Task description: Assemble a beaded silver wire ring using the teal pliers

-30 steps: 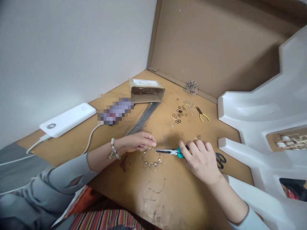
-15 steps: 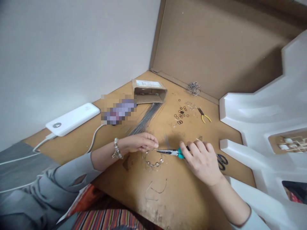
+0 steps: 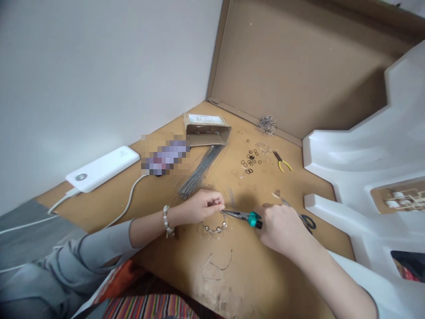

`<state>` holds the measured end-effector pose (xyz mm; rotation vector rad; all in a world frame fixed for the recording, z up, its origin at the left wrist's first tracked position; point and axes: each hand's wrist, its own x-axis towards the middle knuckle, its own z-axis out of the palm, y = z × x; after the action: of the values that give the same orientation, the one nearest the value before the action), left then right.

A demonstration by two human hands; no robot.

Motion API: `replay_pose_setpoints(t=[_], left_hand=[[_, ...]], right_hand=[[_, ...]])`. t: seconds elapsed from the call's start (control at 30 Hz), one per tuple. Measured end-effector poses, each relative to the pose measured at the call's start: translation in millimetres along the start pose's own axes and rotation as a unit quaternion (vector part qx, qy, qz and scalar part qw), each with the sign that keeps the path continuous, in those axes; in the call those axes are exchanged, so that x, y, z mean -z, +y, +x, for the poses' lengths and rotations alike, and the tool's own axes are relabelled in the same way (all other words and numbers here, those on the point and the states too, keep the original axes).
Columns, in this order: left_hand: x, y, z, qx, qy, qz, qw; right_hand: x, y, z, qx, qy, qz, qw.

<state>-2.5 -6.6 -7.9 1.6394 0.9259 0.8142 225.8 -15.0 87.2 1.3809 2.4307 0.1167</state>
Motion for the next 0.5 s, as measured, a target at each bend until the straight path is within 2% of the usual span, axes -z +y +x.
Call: replay_pose_setpoints(t=[0.07, 0.2, 0.27, 0.33, 0.4, 0.5], left_hand=[[1.2, 0, 1, 0.013, -0.001, -0.006, 1.0], [10.2, -1, 5, 0.104, -0.07, -0.105, 0.987], [16.2, 2, 6, 0.11, -0.083, -0.106, 0.985], [21.2, 5, 5, 0.084, -0.089, -0.078, 0.989], [24.2, 8, 4, 0.088, -0.112, -0.067, 0.987], [24.6, 7, 5, 0.121, -0.123, -0.082, 0.982]], right_hand=[[5, -1, -1, -0.026, -0.043, 0.025, 0.998], [8, 1, -3, -0.047, -0.075, 0.02, 0.996], [8, 3, -6, -0.052, -0.079, 0.01, 0.995], [8, 4, -10, -0.053, -0.079, 0.008, 0.995], [6, 5, -14, -0.046, -0.065, 0.005, 0.997], [2, 6, -18, -0.005, 0.008, -0.014, 1.0]])
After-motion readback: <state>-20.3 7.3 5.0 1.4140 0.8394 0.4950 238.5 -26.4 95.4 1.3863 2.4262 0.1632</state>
